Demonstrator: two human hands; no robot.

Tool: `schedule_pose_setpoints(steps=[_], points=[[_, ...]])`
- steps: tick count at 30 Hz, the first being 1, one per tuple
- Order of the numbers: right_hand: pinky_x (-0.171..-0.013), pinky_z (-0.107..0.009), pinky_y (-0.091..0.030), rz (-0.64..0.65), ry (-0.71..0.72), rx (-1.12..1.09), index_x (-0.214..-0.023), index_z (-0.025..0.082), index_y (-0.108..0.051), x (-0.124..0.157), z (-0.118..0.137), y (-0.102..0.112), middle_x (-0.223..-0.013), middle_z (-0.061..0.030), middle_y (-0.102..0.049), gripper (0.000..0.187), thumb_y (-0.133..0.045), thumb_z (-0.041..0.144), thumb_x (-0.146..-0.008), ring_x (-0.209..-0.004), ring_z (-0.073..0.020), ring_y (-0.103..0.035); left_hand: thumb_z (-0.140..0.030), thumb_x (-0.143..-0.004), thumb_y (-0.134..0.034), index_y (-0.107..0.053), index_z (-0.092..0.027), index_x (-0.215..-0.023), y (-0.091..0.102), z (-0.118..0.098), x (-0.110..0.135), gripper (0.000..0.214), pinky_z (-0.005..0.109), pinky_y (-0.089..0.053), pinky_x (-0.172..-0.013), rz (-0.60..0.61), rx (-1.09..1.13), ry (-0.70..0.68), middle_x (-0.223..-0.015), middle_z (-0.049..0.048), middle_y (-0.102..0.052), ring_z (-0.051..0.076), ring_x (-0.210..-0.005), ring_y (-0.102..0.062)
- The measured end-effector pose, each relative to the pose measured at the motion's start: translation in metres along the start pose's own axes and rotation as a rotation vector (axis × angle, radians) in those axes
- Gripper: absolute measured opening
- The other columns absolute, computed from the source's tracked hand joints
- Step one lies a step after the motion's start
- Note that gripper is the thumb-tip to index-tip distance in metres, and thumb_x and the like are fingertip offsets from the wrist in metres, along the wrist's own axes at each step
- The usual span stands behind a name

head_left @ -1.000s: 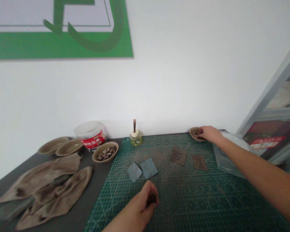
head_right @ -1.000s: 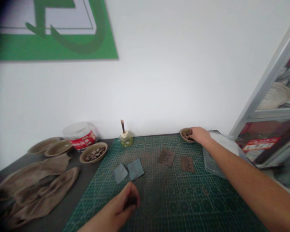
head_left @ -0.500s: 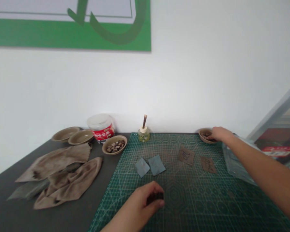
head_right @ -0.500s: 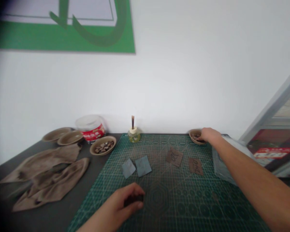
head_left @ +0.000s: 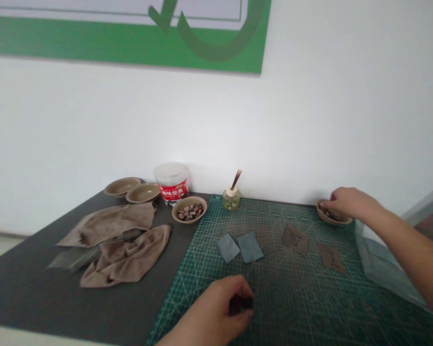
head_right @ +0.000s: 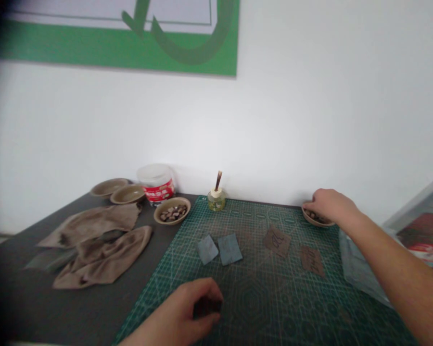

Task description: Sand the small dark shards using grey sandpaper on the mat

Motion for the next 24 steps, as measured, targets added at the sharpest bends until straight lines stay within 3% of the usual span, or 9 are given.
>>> schedule_pose_setpoints(steps=[4, 7, 9, 12, 14, 17, 24], points=[[-0.064, -0.031, -0.043, 0.080, 0.435, -0.260, -0.084, 0.022, -0.071, 0.068, 0.141, 0.031, -0.079, -0.0086, -0.070, 0.036, -0.059, 0.056, -0.084, -0.071, -0.0216, -0.064, -0.015, -0.073, -0.061, -0.065, -0.022, -0.090, 0.002, 0.007, 0.007, 0.019, 0.024, -0.038, -0.069, -0.027, -0.013, -0.007, -0.088, -0.0026, -0.066, 0.015, -0.080, -0.057], [-0.067, -0.028, -0.043, 0.051, 0.721, -0.419, -0.094, 0.022, -0.067, 0.114, 0.248, 0.038, -0.081, -0.0040, -0.069, 0.023, -0.055, 0.042, -0.090, -0.071, -0.0177, -0.062, -0.012, -0.071, -0.060, -0.064, -0.021, -0.089, -0.001, 0.009, 0.007, 0.021, 0.024, -0.037, -0.068, -0.047, 0.004, -0.035, -0.087, -0.0019, -0.065, 0.015, -0.080, -0.056], [-0.076, -0.029, -0.044, -0.022, 0.873, -0.444, -0.099, 0.019, -0.065, 0.129, 0.308, 0.033, -0.090, -0.0064, -0.068, 0.021, -0.053, 0.034, -0.092, -0.082, -0.0192, -0.062, -0.011, -0.071, -0.058, -0.063, -0.020, -0.089, -0.005, 0.010, 0.005, 0.021, 0.023, -0.035, -0.065, -0.035, 0.053, -0.056, -0.085, -0.0016, -0.063, 0.015, -0.077, -0.054], [-0.088, -0.034, -0.044, -0.087, 0.975, -0.366, -0.109, 0.016, -0.063, 0.126, 0.378, 0.016, -0.105, -0.0115, -0.066, 0.027, -0.051, 0.034, -0.093, -0.101, -0.0245, -0.060, -0.010, -0.069, -0.057, -0.062, -0.018, -0.087, -0.009, 0.012, 0.001, 0.020, 0.022, -0.031, -0.059, -0.021, 0.141, -0.089, -0.079, -0.0021, -0.059, 0.013, -0.070, -0.050], [-0.090, -0.036, -0.044, -0.083, 0.997, -0.345, -0.110, 0.016, -0.063, 0.116, 0.411, 0.003, -0.111, -0.0123, -0.065, 0.027, -0.049, 0.033, -0.094, -0.105, -0.0256, -0.058, -0.010, -0.069, -0.056, -0.060, -0.017, -0.088, -0.011, 0.016, -0.002, 0.021, 0.021, -0.030, -0.056, -0.013, 0.229, -0.099, -0.075, -0.0031, -0.055, 0.011, -0.066, -0.047], [-0.090, -0.039, -0.046, -0.056, 0.989, -0.311, -0.112, 0.014, -0.063, 0.100, 0.443, -0.014, -0.115, -0.0158, -0.064, 0.036, -0.052, 0.041, -0.091, -0.106, -0.0285, -0.059, -0.010, -0.069, -0.056, -0.059, -0.016, -0.088, -0.011, 0.024, -0.004, 0.020, 0.021, -0.030, -0.056, -0.028, 0.339, -0.115, -0.075, -0.0033, -0.054, 0.010, -0.065, -0.045], [-0.099, -0.041, -0.042, -0.004, 0.999, -0.231, -0.116, 0.013, -0.064, 0.081, 0.463, -0.048, -0.120, -0.0161, -0.063, 0.043, -0.046, 0.045, -0.093, -0.114, -0.0286, -0.056, -0.011, -0.068, -0.062, -0.058, -0.016, -0.088, -0.008, 0.032, -0.005, 0.021, 0.020, -0.031, -0.056, -0.033, 0.485, -0.145, -0.076, -0.0030, -0.054, 0.010, -0.066, -0.044]])
Point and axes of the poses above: each hand's wrist, its own x-axis away from the middle knuckle, its own y-axis out of the back of the hand, z = x × y, the point moved 6 cm from there along -x, towards the middle knuckle
